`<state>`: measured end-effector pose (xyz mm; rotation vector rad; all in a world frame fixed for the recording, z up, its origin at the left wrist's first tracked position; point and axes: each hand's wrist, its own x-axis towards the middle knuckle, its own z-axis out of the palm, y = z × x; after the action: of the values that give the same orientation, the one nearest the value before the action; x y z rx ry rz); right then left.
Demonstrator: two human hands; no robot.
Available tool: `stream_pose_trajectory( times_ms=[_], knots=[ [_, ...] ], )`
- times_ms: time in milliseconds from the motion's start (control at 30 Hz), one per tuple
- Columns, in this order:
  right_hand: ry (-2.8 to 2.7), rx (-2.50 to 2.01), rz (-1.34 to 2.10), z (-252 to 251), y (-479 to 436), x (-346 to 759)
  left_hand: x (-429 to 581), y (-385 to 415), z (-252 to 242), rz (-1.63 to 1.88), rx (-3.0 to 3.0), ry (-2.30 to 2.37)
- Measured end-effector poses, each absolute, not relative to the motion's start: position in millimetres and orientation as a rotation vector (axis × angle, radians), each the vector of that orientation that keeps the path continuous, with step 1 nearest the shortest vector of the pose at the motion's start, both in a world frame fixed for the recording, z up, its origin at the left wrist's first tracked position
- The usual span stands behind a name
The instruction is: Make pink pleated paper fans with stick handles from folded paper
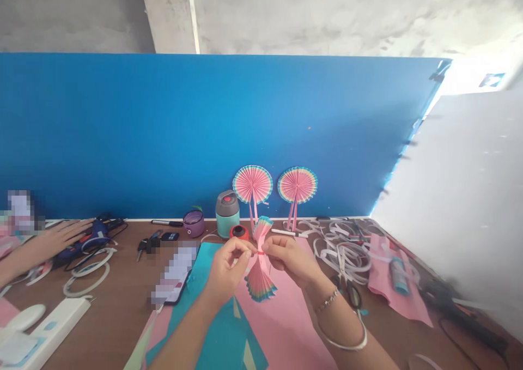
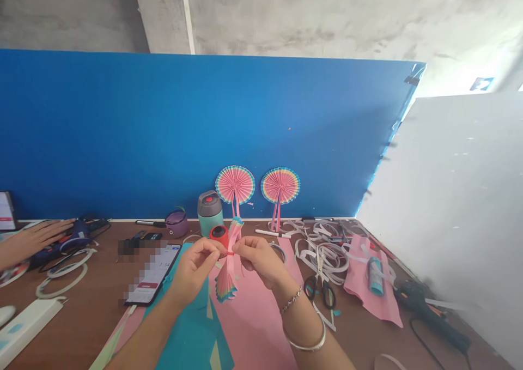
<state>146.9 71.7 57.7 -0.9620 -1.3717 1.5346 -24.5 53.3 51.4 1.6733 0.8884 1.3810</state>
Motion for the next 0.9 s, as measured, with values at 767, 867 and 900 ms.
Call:
stream_pose_trajectory(
  times_ms=[767, 867, 900],
  knots=[
    [-1.346, -0.996, 1.498, 57.6, 69.2, 142.8, -28.4, 54.2, 52.5, 1.345, 1.705, 0.910],
    [-1.402, -1.000, 1.472, 58.9, 69.7, 144.2, -30.4, 57.8, 50.3, 1.357, 1.700, 0.947],
    [-1.429, -1.003, 1.466, 58.9, 70.3, 144.9, -31.3, 59.3, 49.2, 1.361, 1.701, 0.963]
  ],
)
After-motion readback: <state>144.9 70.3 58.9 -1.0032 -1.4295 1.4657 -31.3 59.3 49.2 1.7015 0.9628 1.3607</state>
